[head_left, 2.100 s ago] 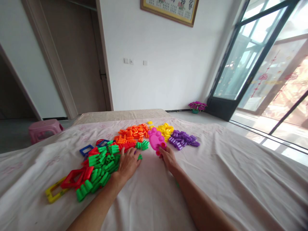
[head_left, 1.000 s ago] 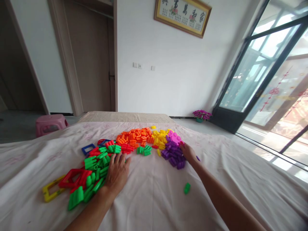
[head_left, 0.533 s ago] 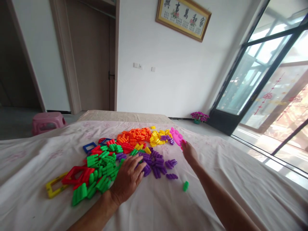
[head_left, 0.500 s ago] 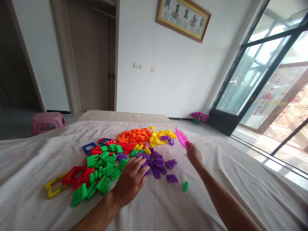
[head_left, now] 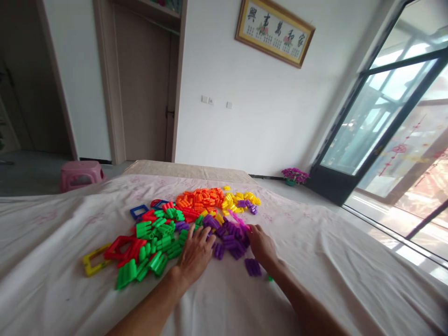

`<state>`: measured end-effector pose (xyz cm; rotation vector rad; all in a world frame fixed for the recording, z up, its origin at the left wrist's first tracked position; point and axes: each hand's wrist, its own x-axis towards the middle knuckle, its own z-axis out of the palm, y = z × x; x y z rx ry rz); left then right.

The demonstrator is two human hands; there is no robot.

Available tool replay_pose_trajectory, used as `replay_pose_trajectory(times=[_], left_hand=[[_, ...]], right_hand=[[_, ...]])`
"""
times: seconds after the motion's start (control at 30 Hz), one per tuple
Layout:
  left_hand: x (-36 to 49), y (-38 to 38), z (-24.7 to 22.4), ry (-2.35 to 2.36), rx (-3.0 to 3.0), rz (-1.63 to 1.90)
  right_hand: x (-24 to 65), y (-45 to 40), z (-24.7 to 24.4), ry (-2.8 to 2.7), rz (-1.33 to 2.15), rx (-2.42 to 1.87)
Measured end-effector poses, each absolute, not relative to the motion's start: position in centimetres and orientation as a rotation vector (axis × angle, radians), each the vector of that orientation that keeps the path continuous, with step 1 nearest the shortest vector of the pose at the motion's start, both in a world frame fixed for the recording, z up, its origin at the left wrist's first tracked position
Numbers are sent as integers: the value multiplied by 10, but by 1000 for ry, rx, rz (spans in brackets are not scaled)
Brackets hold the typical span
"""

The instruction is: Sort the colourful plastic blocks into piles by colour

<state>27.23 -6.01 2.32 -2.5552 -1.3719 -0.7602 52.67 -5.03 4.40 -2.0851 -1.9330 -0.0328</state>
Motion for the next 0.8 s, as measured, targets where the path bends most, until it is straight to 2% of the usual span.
replay_pose_trajectory(times=[0.23,0.4,0.47,0.63,0.8], left_hand=[[231,-55,35,-1532,-2400,-674],[212,-46,46,-1609,-2345,-831],[203,-40,51,-1623,-2338,-933],[163,-23,66,-1810,-2220,-1026],[133,-22,71,-2166,-2327,-675]], right_hand=[[445,-46,43,-1957,214,-1702],[423,-41,35,-1713,772,-1452],[418,-41,30,-1612,891,-1371],[430,-33,21,-1329,873,-1320],[445,-21,15,-1239,818,-1411]])
